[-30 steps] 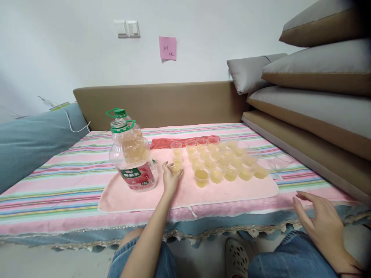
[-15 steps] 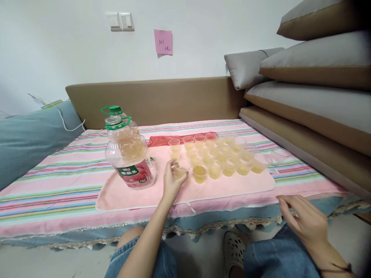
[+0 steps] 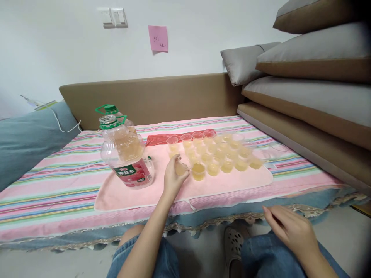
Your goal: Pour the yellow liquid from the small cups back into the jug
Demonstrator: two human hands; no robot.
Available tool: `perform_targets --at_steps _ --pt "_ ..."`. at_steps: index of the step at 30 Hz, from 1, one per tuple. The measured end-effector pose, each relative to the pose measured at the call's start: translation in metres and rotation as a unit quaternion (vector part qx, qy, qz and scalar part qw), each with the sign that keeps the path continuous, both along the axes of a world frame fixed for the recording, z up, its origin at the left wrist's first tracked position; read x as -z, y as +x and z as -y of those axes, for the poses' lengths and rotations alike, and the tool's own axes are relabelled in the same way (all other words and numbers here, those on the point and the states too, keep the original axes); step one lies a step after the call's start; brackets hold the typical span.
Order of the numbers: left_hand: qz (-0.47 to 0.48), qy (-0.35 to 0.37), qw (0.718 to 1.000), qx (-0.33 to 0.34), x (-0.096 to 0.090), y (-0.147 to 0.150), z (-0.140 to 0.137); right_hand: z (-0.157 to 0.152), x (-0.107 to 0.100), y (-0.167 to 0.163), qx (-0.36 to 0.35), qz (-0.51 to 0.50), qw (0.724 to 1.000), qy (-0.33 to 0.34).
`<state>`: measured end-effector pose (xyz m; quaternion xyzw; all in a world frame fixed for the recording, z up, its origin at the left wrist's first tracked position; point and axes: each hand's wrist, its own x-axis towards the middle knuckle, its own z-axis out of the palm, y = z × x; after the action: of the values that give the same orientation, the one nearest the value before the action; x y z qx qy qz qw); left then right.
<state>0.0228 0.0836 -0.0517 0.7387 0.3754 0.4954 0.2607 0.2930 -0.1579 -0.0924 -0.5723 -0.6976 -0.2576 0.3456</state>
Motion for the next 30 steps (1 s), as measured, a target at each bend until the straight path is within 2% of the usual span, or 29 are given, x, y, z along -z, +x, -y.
perform_targets --at_steps 9,22,26,30 --pt "-0.058 0.035 0.998 0.007 -0.007 0.004 -0.015 -0.020 -0.001 -0.004 -0.012 0.008 1.000 -0.014" --pt "-0.169 0.085 0.982 0.026 -0.023 0.001 -0.020 -0.024 0.004 0.000 -0.008 -0.044 0.998 -0.038" --pt "-0.182 0.084 0.979 0.027 -0.025 0.000 -0.021 -0.019 -0.013 -0.009 -0.037 -0.157 0.987 -0.009" --pt "-0.193 0.082 0.977 0.027 -0.029 0.001 -0.019 0.001 -0.050 -0.028 -0.024 -0.327 0.942 0.074"
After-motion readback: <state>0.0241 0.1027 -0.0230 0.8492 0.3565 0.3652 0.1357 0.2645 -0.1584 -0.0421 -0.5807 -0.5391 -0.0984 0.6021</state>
